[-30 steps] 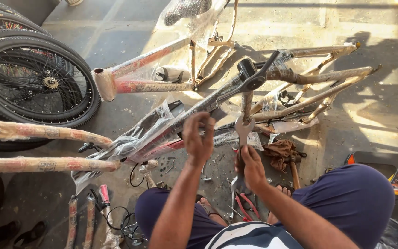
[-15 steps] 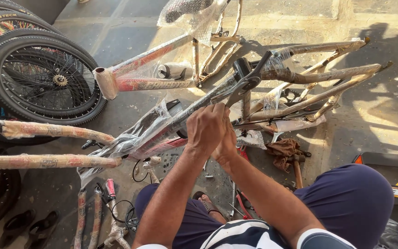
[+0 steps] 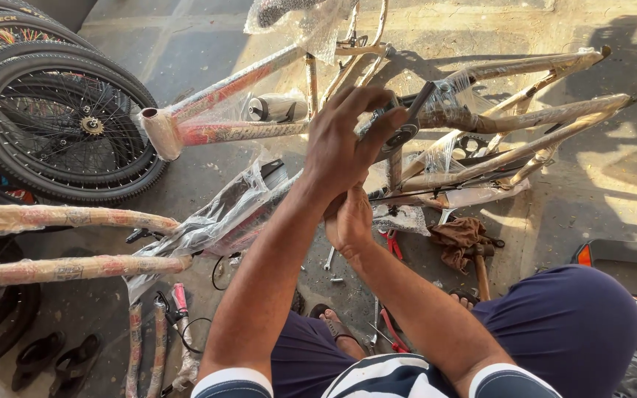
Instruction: The person is assembling a bicycle frame, specifically focusing on the crankset area. They use a wrench to tighten bolts on the crank arm and chainring, repeatedly adjusting and checking the fit of the components.
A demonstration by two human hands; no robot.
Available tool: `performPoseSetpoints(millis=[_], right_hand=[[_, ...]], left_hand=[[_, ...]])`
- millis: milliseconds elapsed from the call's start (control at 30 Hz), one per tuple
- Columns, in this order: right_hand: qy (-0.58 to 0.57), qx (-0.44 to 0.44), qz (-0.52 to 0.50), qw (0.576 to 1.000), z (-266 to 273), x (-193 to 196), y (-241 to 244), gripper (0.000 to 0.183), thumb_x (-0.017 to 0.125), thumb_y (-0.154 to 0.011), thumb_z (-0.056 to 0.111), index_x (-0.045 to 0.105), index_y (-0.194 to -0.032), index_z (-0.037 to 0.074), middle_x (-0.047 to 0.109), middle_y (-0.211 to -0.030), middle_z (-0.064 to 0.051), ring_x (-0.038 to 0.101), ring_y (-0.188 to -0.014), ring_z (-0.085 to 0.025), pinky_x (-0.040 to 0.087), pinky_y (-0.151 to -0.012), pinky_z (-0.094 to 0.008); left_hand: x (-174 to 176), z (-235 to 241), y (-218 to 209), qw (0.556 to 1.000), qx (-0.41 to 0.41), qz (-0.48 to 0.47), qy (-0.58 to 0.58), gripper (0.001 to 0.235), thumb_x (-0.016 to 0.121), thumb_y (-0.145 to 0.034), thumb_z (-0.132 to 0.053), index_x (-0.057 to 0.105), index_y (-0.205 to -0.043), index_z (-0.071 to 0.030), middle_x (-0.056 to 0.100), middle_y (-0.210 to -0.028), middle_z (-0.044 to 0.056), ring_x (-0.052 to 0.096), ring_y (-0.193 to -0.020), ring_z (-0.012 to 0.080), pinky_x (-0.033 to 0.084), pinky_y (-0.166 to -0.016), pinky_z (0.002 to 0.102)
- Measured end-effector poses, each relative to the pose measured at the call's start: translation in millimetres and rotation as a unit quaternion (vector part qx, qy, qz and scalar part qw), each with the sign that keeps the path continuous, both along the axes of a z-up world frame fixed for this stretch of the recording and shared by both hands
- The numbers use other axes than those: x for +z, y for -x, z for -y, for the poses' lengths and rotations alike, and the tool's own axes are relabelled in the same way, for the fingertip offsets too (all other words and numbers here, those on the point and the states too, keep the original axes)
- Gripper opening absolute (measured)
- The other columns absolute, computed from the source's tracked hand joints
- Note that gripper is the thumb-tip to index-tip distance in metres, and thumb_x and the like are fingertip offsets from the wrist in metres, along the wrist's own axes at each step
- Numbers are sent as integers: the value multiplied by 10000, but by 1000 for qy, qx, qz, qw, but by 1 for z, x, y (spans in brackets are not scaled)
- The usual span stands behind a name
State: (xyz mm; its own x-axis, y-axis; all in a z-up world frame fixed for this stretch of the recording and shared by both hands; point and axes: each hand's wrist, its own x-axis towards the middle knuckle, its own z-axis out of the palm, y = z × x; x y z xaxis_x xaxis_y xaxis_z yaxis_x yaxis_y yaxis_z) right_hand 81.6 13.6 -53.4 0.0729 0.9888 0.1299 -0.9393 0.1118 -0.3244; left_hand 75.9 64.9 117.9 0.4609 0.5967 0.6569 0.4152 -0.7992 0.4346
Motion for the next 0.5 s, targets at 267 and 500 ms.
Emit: performPoseSetpoints(millis=[267, 500], right_hand=[[58, 1, 13, 998, 1, 3, 0, 748, 413, -1016, 634, 412, -1522, 83, 524, -1501, -73, 496, -1368, -218, 373, -1181, -410], [16, 31, -23, 999, -9, -14, -2, 721, 442, -1062, 591, 384, -1521, 37, 528, -1446, -137, 514, -1336, -290, 412, -1131, -471]], left_hand=[[-12, -38, -59, 915, -175, -65, 358, 992, 271, -880, -900, 723, -1050, -33, 798, -997, 171, 819, -973, 264, 682, -895, 448], [-11, -37, -59, 933, -168, -87, 306, 944, 286, -818, -917, 681, -1033, -87, 667, -700, -20, 690, -670, 110, 555, -589, 321]])
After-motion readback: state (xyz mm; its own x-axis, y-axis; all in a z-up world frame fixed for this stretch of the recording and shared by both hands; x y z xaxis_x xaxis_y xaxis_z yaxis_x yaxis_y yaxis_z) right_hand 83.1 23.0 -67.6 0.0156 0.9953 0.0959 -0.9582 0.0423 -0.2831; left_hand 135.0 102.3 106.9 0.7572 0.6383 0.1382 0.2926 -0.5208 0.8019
